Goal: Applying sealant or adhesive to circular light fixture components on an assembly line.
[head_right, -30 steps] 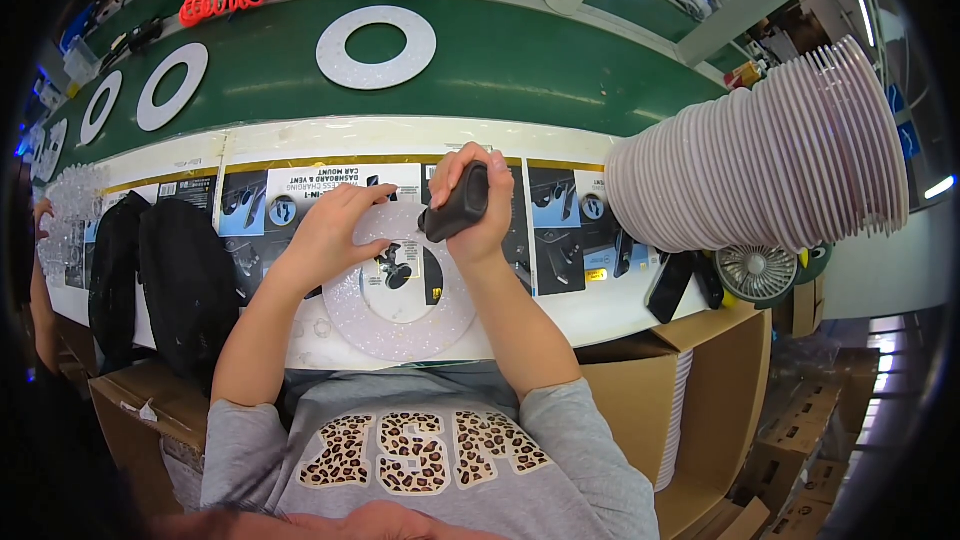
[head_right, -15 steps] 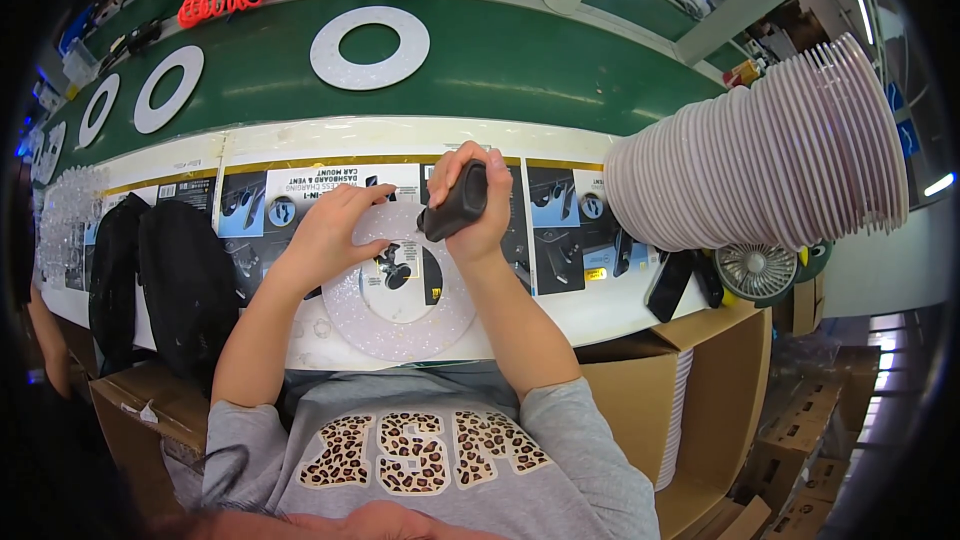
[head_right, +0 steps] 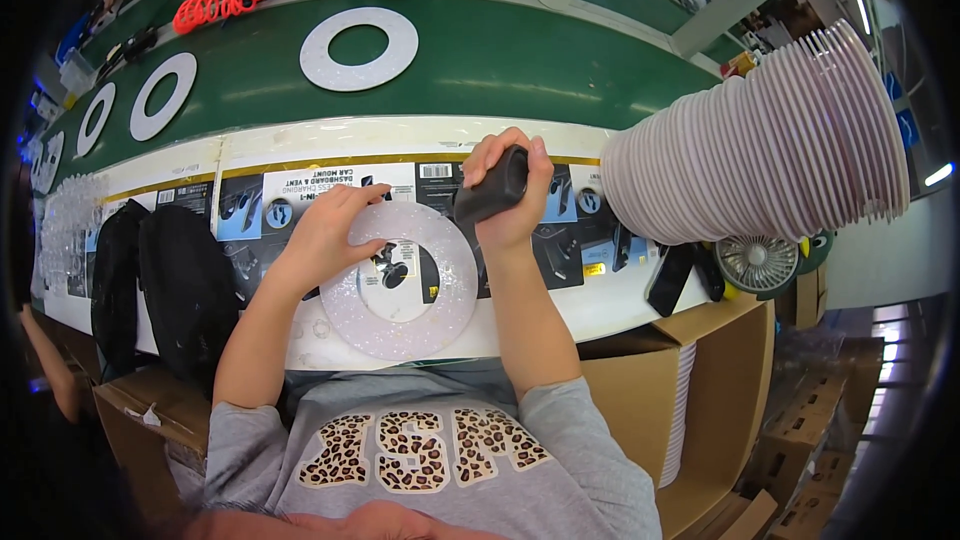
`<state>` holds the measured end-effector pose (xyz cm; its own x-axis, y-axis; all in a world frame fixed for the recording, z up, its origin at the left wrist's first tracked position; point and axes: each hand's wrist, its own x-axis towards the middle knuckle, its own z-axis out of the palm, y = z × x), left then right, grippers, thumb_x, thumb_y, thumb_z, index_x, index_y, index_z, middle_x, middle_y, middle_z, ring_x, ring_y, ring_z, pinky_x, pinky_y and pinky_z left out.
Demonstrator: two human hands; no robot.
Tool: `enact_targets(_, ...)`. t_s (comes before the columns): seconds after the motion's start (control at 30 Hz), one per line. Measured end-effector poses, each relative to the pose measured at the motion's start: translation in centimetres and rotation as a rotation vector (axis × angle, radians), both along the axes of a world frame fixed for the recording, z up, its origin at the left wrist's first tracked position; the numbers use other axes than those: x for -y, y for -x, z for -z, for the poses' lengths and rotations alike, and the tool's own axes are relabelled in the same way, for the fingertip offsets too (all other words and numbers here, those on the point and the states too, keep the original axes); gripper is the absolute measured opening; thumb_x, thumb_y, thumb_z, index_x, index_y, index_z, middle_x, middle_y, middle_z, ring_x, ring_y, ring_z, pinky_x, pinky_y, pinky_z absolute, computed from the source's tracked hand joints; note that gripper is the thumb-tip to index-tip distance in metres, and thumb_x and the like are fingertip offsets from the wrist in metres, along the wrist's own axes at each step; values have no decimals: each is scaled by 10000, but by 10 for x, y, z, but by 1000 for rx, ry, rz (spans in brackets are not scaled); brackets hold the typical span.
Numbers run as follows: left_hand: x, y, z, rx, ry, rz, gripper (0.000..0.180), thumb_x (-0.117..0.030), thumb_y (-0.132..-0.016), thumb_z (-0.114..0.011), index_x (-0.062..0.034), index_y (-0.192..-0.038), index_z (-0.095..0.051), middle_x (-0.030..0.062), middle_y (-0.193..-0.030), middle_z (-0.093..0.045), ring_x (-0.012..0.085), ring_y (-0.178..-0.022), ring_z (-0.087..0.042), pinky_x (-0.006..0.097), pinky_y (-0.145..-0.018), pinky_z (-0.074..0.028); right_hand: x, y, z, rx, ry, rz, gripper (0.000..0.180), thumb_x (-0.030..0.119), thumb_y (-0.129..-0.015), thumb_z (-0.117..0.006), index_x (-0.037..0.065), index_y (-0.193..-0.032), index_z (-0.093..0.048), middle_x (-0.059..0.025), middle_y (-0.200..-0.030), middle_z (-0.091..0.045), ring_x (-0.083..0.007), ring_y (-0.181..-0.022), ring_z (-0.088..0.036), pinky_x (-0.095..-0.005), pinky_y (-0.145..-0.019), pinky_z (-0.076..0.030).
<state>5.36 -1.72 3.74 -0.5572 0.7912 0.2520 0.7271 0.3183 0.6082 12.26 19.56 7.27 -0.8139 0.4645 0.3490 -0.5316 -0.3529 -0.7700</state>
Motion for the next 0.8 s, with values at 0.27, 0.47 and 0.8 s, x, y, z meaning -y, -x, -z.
enact_targets(0.27, -1, -1, -3, -4, 2, 1, 599, -110, -659, -769, -81, -1211, -537, 84, -1012, -617, 259, -974, -567, 370, -873, -455, 4, 4, 4, 58, 9, -12, 450, 417, -948, -289, 77, -676, -399, -60, -547, -418, -146, -532, -395, -278, -569, -341)
enact_targets(0.47, -1, -1, -3, 13, 3, -1, 596, -108, -661, -767, -82, -1210, -539, 87, -1007, -614, 265, -977, -565, 369, -874, -451, 4, 5, 5, 75, -3, -28, 450, 415, -948, -288, 79, -670, -397, -54, -537, -414, -138, -521, -392, -274, -562, -335)
enact_targets(0.8, -1, -1, -5, 17, 12, 3, 608, -102, -658, -768, -78, -1219, -536, 92, -1017, -612, 266, -983, -564, 367, -889, -448, 2, 6, 9, 76, -12, -42, 447, 415, -947, -289, 81, -673, -403, -52, -538, -428, -133, -520, -407, -266, -564, -346)
